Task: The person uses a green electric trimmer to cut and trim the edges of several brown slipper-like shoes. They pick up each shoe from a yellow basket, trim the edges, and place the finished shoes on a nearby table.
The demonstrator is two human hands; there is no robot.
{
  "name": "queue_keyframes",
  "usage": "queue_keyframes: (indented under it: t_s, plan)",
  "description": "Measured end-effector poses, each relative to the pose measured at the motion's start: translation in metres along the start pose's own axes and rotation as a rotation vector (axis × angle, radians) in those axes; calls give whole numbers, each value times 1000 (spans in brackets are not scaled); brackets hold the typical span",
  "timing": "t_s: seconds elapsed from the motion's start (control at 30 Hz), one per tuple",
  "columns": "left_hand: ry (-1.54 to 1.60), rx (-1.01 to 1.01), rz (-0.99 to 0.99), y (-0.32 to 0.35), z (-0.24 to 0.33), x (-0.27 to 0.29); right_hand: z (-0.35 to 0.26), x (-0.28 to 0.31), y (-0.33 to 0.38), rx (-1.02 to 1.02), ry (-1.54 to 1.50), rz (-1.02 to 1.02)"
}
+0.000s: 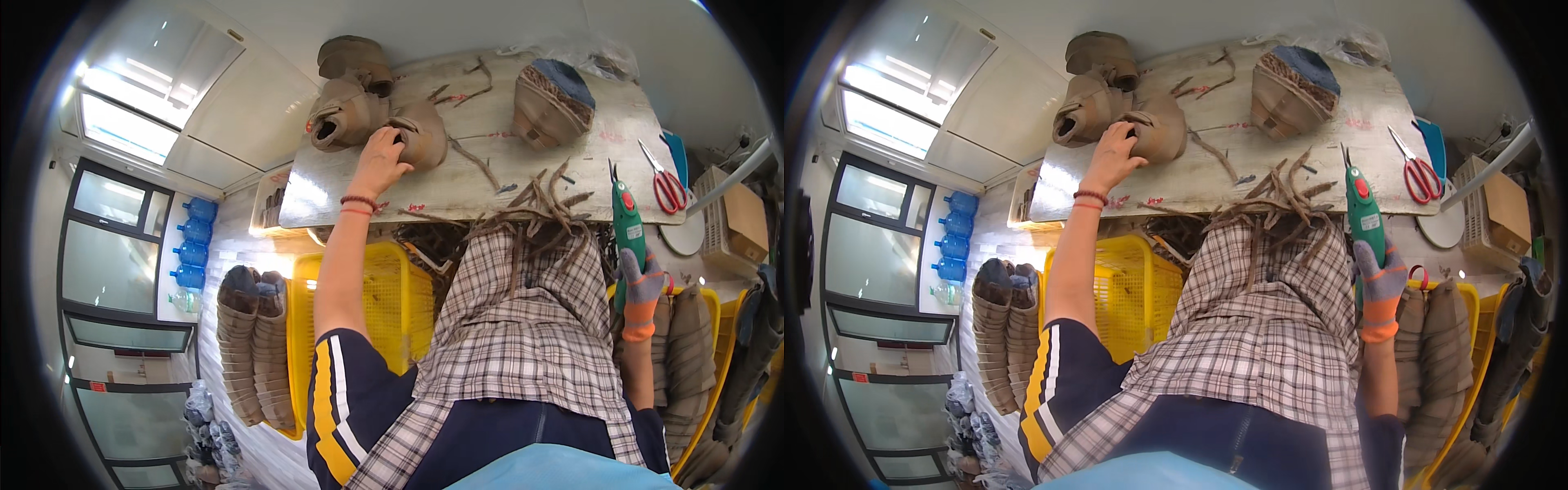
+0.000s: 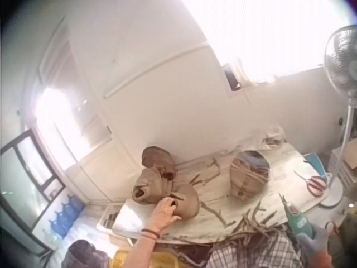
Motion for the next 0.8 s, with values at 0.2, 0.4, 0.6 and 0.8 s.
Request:
queue_keyframes:
  t_s: [0.2,0.4,0.6,0.8]
  plan:
    - [135,216,153,-39,-7,-3,-13,2,6,56,112,33]
    - [96,417,-405,-76,-43,-51,-20,-9,5,30,119,31]
    - [-102,428,-248,-98,-28,-48,-13,-12,7,22,155,-4]
    - [668,446,558,-57,107,-71,-25,-6,8,7,156,25]
Point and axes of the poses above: each hand's wrist, its own y-axis away from the middle knuckle, its own x-axis out of the back of the hand, z = x × y, the point moved 3 cm from there along -y, towards the middle knuckle, and after that the axes turned 4 degrees about -y, right-handed, at the moved point
